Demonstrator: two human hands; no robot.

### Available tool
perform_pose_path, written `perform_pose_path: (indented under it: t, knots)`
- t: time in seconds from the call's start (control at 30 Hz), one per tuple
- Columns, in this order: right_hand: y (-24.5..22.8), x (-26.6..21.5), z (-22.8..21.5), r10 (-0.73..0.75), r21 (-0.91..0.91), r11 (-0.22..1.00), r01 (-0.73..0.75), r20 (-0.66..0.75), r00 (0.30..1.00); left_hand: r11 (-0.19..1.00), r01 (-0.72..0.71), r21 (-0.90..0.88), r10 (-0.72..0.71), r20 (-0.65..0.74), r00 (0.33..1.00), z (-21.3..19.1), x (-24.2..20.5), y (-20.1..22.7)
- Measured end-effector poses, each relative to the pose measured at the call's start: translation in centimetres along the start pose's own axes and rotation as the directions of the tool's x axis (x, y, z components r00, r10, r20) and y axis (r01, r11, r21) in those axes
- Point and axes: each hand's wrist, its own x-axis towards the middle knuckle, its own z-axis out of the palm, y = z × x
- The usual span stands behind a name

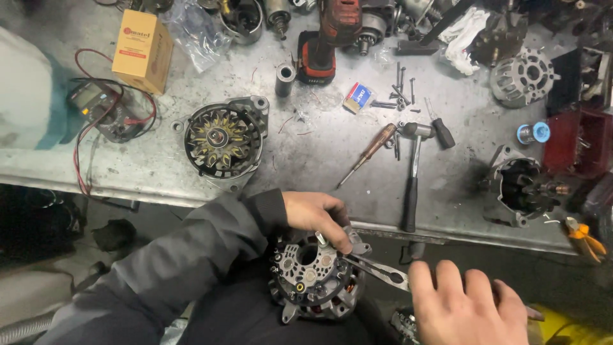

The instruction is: The person assembles an alternator by fitting a copper-wound stator into a metal housing. They then use pliers to manipulate and secure internal components within the alternator casing.

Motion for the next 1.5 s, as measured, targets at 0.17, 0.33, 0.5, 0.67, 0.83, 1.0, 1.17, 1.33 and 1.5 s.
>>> perform_pose_path:
  t: [0.17,0.33,0.5,0.67,0.83,1.0,1.17,1.33,1.5]
  knots:
    - [0.2,1.8,-1.2,-0.015,-0.093,0.996,0.006,-0.102,0.995,1.0,0.024,-0.003,-0.024,0.036,0.999,-0.4,0.8,-0.3]
    - [-0.5,1.8,-0.5,-0.037,-0.078,0.996,0.032,-0.063,0.997,0.996,0.066,-0.065,-0.064,0.028,0.998,-0.6,1.1,-0.8]
    - [-2.5,1.7,-0.6,0.114,-0.123,0.983,-0.136,-0.168,0.979,0.991,0.106,-0.083,-0.104,0.027,0.994,-0.6,1.0,-0.3]
    - [-2.5,1.5,-0.5,0.182,-0.15,0.965,-0.214,-0.204,0.962,0.99,0.118,-0.074,-0.118,0.012,0.993,-0.6,1.5,-0.5]
    - [1.0,1.4,0.2,0.102,-0.063,0.991,-0.114,-0.164,0.981,0.997,0.063,-0.041,-0.065,-0.034,0.997,-0.9,2.6,-1.1]
    - [4.9,0.5,5.6,0.163,0.291,0.929,-0.229,0.233,0.959,0.999,-0.01,-0.049,0.008,-0.034,0.999,-0.9,3.5,-3.2]
    - [3.4,0.0,12.2,-0.007,0.843,0.286,-0.456,0.478,0.878,0.994,-0.101,-0.041,0.096,-0.112,0.989,-0.4,2.0,-3.4]
    - [-0.3,0.7,11.4,-0.102,0.82,-0.096,-0.564,0.555,0.825,0.993,-0.113,0.018,0.114,-0.093,0.989,-0.1,-0.5,-2.0]
    - [-0.8,0.3,10.5,0.035,0.883,-0.079,-0.462,0.466,0.884,0.988,-0.107,0.11,0.116,-0.08,0.99,0.5,-0.3,-0.7]
